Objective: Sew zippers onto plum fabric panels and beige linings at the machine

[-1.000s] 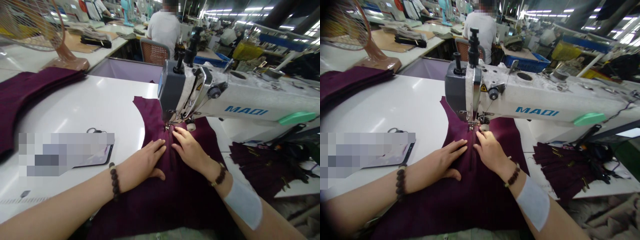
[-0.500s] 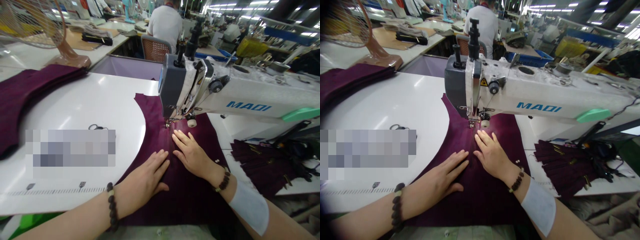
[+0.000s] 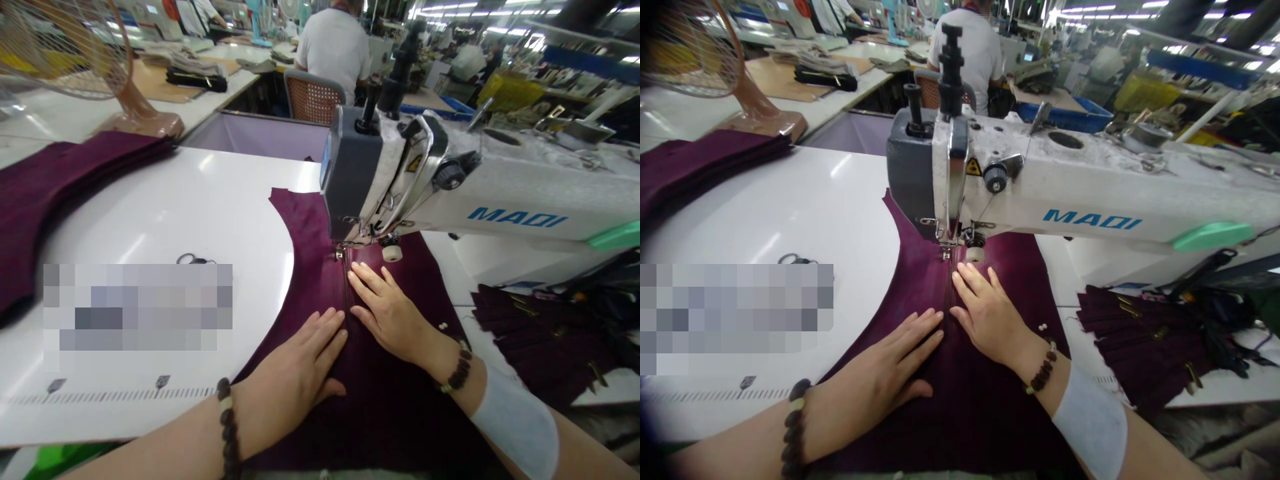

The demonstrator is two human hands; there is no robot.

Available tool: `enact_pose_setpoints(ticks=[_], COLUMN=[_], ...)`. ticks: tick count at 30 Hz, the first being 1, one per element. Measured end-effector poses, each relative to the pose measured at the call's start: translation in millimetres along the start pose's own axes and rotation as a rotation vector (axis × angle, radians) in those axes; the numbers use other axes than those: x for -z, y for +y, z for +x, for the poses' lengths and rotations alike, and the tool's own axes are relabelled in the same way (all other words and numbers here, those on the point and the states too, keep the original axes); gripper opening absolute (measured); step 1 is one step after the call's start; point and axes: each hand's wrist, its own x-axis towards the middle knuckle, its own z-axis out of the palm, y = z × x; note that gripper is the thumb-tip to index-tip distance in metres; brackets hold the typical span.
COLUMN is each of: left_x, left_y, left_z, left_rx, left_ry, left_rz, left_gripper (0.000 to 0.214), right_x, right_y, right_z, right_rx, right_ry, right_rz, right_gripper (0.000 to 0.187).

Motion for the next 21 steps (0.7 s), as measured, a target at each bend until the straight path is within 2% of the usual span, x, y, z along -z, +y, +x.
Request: enact_pose_setpoints(ticks=[7, 15, 21], left_x=[3.5, 0.5, -2.5], left_y=[0.5, -3.3, -9.6], left_z=[0.2, 2.5, 6.3], left_rx=[-0.006, -0.016, -0.036], left_ry=[-0.01, -0.019, 0.034], left_rz=[0.028, -0.007, 0.045], left_gripper=[0.071, 0.065, 0.061], right_x=[-0.5, 0.7, -1.2], right_y=[0.7, 1.9, 7.2], right_z=[0.1, 2.6, 8.7], right_rx=[0.005, 0.005, 0.014], right_ry=[-0.013, -0.025, -0.019], right_rz=[-0.018, -0.03, -0.047], right_gripper=[0.046, 0.046, 0.046])
